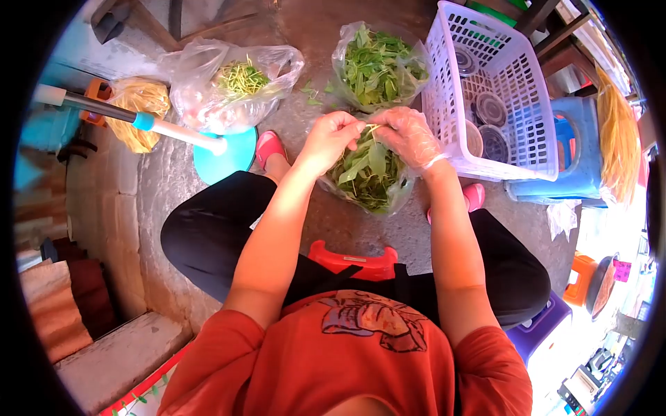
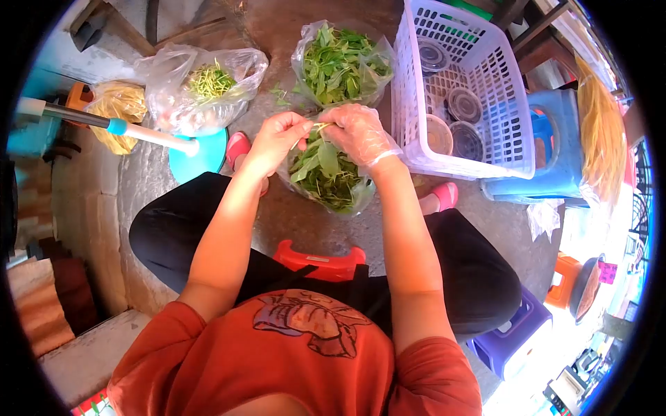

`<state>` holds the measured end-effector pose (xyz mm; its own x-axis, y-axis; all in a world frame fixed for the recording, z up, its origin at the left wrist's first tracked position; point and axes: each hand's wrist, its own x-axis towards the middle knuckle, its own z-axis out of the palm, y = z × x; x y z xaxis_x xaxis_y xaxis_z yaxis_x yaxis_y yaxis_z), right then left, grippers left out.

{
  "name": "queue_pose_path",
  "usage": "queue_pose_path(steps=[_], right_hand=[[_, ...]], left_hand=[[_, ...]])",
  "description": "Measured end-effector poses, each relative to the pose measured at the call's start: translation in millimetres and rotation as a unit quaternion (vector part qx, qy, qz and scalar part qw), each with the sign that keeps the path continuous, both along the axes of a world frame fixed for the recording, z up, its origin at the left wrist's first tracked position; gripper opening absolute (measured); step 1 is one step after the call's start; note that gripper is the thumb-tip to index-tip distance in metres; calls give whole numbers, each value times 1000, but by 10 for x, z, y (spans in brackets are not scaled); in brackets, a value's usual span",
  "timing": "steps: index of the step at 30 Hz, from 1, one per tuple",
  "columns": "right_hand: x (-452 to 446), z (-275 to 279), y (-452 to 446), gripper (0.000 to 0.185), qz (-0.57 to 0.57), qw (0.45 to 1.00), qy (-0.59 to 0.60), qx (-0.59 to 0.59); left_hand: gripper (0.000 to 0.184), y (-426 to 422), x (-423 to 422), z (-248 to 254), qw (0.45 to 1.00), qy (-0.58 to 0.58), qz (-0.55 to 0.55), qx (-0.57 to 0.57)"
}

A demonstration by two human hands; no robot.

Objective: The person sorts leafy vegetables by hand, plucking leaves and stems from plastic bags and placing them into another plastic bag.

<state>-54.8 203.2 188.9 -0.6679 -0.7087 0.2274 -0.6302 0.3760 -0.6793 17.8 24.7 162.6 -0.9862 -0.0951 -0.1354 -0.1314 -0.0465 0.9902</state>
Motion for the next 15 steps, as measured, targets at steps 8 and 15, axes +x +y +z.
queue_pose_path(steps=[8, 15], right_hand=[[11, -10, -74, 9, -26, 997, 46, -54], [-64, -12, -3, 8, 4, 985, -140, -105]], left_hand=[[17, 40, 11, 161, 996, -25, -46, -79], [21, -22, -35, 105, 995, 13, -76, -55]])
